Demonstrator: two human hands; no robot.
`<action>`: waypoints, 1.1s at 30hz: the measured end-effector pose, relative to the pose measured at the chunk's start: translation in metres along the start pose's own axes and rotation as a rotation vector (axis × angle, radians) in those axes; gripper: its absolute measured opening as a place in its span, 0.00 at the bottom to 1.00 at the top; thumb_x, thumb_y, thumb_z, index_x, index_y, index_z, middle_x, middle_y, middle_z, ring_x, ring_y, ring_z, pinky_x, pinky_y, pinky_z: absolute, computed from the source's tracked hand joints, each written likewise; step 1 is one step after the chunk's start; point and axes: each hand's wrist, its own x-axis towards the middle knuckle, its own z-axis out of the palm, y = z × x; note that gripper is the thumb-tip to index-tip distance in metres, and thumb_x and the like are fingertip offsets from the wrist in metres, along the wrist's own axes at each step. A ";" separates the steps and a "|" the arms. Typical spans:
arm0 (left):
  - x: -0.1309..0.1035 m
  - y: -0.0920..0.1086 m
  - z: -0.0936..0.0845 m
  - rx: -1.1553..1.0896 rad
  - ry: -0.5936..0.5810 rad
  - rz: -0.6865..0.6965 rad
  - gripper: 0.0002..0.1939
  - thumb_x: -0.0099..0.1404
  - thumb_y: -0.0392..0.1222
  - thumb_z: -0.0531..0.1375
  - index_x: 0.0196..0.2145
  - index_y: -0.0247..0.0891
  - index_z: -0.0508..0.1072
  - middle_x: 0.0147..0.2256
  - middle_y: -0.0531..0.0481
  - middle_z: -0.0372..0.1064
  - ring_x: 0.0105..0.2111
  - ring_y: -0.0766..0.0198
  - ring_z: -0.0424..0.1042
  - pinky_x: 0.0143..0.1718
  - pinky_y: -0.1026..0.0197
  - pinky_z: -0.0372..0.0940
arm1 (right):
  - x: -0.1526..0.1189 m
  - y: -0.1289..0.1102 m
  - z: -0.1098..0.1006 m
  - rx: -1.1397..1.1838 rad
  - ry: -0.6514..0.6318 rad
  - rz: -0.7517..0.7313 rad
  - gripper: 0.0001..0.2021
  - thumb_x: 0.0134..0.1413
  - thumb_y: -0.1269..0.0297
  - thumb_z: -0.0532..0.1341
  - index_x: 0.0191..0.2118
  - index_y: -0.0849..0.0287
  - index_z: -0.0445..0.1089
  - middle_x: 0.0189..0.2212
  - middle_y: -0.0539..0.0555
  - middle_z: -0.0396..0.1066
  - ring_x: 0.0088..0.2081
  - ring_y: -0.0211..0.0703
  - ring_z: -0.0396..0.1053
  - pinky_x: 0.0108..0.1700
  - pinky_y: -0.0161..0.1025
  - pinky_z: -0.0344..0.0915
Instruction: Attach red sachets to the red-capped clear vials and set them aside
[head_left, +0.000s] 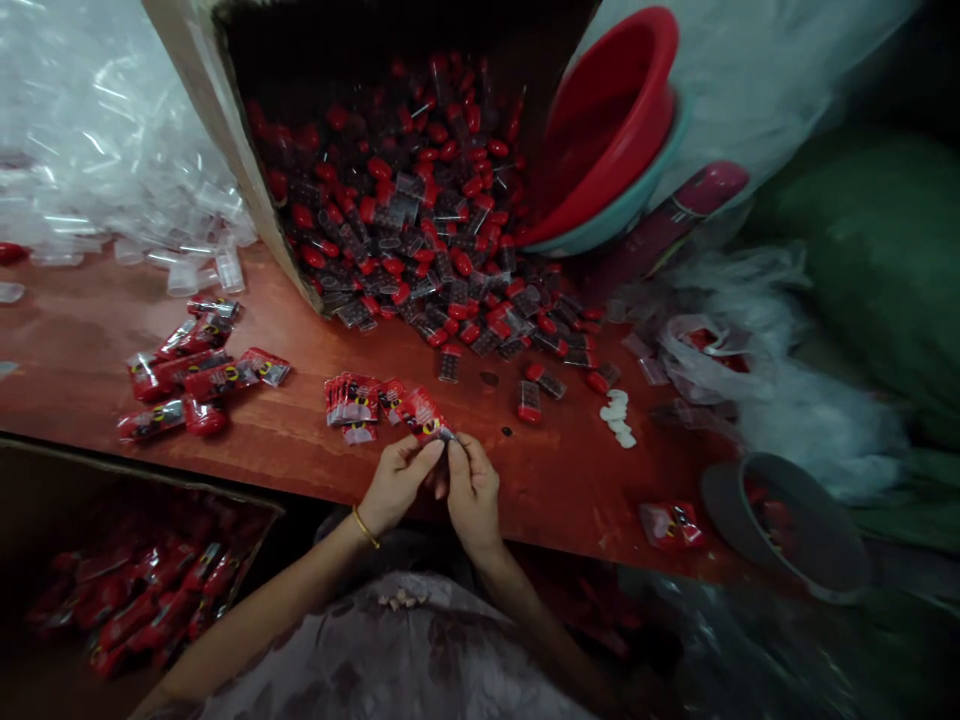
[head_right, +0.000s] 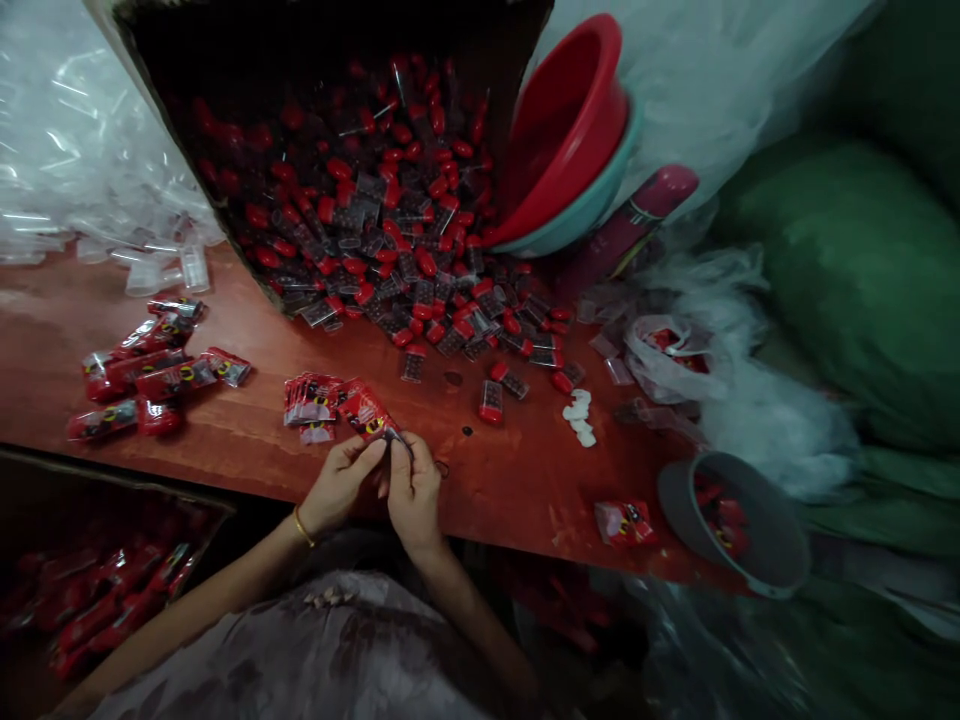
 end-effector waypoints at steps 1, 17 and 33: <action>-0.001 0.000 0.000 -0.005 0.004 0.000 0.19 0.52 0.54 0.63 0.31 0.32 0.73 0.16 0.56 0.63 0.14 0.73 0.61 0.16 0.68 0.56 | 0.001 0.000 0.001 -0.006 -0.017 0.002 0.12 0.59 0.55 0.51 0.34 0.58 0.64 0.17 0.44 0.61 0.16 0.31 0.58 0.18 0.29 0.57; 0.001 0.005 -0.001 -0.155 0.059 -0.079 0.17 0.51 0.51 0.65 0.30 0.32 0.74 0.21 0.53 0.69 0.18 0.72 0.63 0.15 0.69 0.60 | 0.012 0.014 0.007 0.118 -0.202 0.089 0.13 0.50 0.54 0.59 0.27 0.56 0.58 0.16 0.43 0.63 0.14 0.32 0.59 0.17 0.29 0.57; 0.005 0.091 -0.118 -0.224 0.692 0.093 0.23 0.62 0.56 0.51 0.40 0.32 0.70 0.40 0.39 0.73 0.40 0.58 0.74 0.41 0.58 0.69 | 0.081 0.059 -0.088 -1.211 0.185 -0.318 0.19 0.57 0.66 0.49 0.53 0.65 0.62 0.53 0.65 0.62 0.50 0.55 0.61 0.49 0.50 0.60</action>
